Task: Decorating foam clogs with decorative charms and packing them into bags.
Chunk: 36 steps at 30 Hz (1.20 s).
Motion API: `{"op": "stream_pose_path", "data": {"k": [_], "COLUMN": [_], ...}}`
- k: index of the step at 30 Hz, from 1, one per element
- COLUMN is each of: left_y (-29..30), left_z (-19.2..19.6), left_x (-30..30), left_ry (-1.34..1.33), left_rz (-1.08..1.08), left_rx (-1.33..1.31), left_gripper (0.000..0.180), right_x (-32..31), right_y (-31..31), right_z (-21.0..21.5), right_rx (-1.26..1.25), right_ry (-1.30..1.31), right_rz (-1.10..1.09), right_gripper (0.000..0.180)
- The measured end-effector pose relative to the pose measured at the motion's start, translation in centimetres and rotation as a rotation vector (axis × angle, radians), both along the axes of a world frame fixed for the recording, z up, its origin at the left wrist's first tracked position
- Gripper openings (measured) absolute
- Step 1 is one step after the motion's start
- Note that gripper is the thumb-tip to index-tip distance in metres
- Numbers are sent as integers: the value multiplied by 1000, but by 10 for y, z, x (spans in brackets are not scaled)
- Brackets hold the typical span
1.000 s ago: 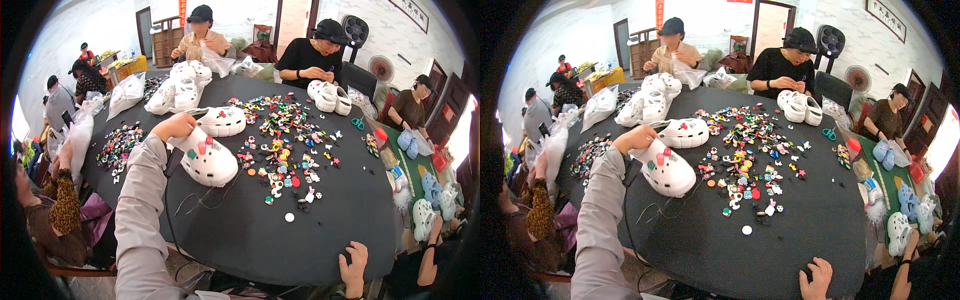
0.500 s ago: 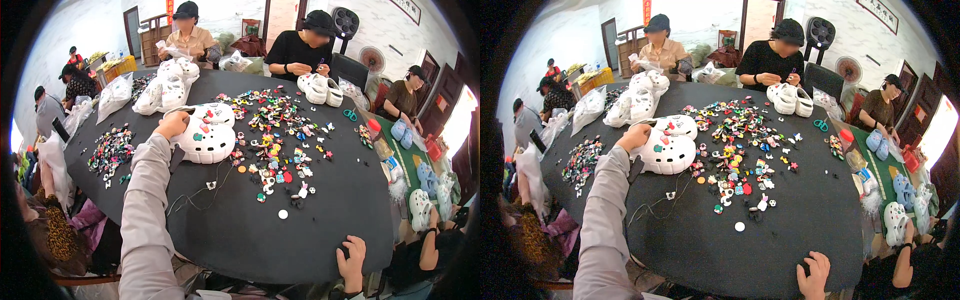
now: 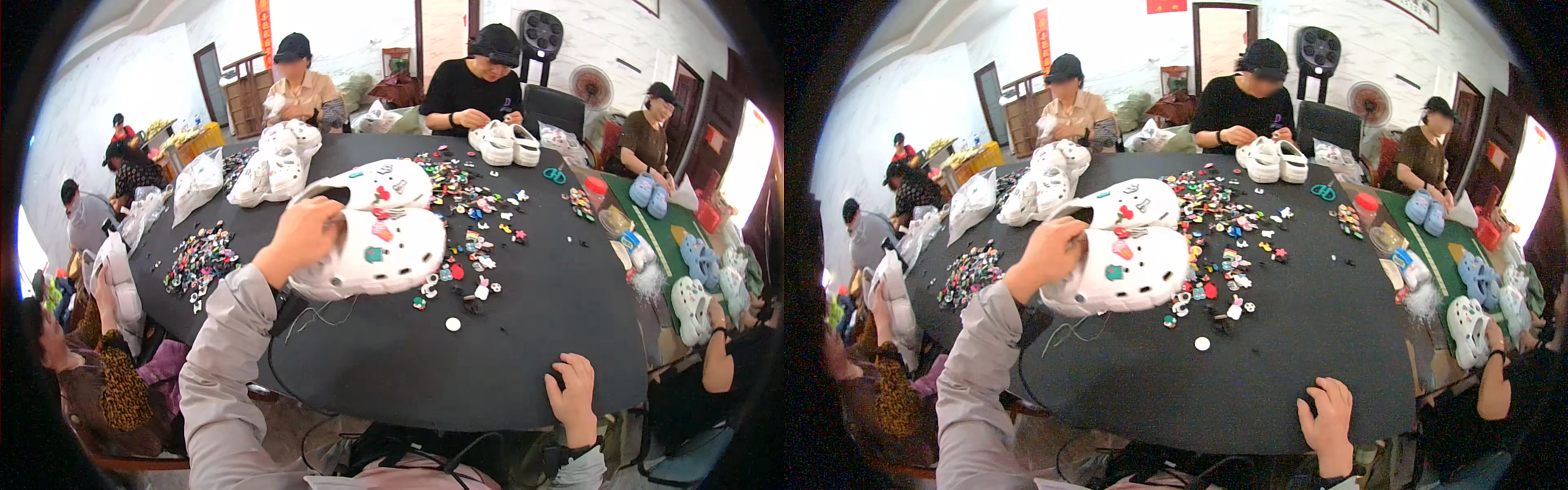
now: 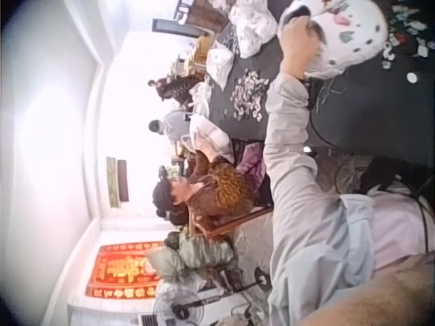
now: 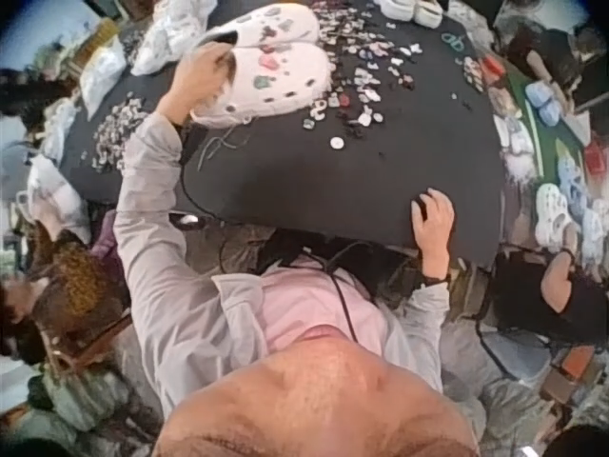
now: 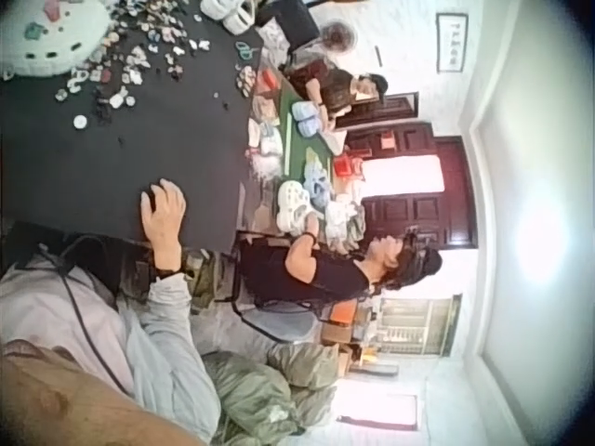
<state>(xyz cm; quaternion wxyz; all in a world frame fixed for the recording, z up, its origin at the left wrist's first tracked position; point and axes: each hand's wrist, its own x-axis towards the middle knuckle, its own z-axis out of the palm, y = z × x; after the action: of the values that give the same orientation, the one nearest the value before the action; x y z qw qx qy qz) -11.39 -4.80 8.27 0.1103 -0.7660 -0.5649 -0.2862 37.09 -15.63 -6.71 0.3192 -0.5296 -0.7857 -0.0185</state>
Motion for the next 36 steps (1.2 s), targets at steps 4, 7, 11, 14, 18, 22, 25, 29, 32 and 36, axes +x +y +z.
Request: {"op": "stream_pose_path", "data": {"k": [4, 7, 11, 14, 18, 22, 25, 29, 32, 36], "left_y": [-8, -10, -15, -26, -43, -53, -52, -45, -46, -54], "left_z": [-2, -23, -52, -71, -65, -41, -47, -66, -61, -58], "left_x": [92, 168, 243, 268, 262, 234, 195, 176, 188, 206], "left_ry": [-23, -152, -232, -363, -370, -154, -20, 85, 146, 192], "left_rz": [-192, -314, -354, -552, -722, -800, -689, -574, -589, -657], "left_rx": [-150, -152, -225, -491, -431, -141, -311, -377, -244, -148], "left_gripper": [13, 20, 22, 28, 32, 41, 57, 58, 47, 37], "right_x": [-18, -43, -39, 0, 26, 28, 18, -17, -44, -41], "right_y": [-17, -38, -43, -28, -29, -32, -36, -31, -22, -9], "right_z": [5, 29, 37, 12, 11, 40, 69, 81, 83, 73], "right_rx": [85, 52, 42, -41, -70, 118, 193, 210, 122, 47], "right_ry": [128, 224, 294, 127, 47, 130, 106, 103, 43, -161], "right_rz": [112, 183, 137, -125, -173, -175, -125, 63, 118, -41], "right_gripper": [35, 60, 81, 73, 56, 43, 42, 47, 53, 56]}}
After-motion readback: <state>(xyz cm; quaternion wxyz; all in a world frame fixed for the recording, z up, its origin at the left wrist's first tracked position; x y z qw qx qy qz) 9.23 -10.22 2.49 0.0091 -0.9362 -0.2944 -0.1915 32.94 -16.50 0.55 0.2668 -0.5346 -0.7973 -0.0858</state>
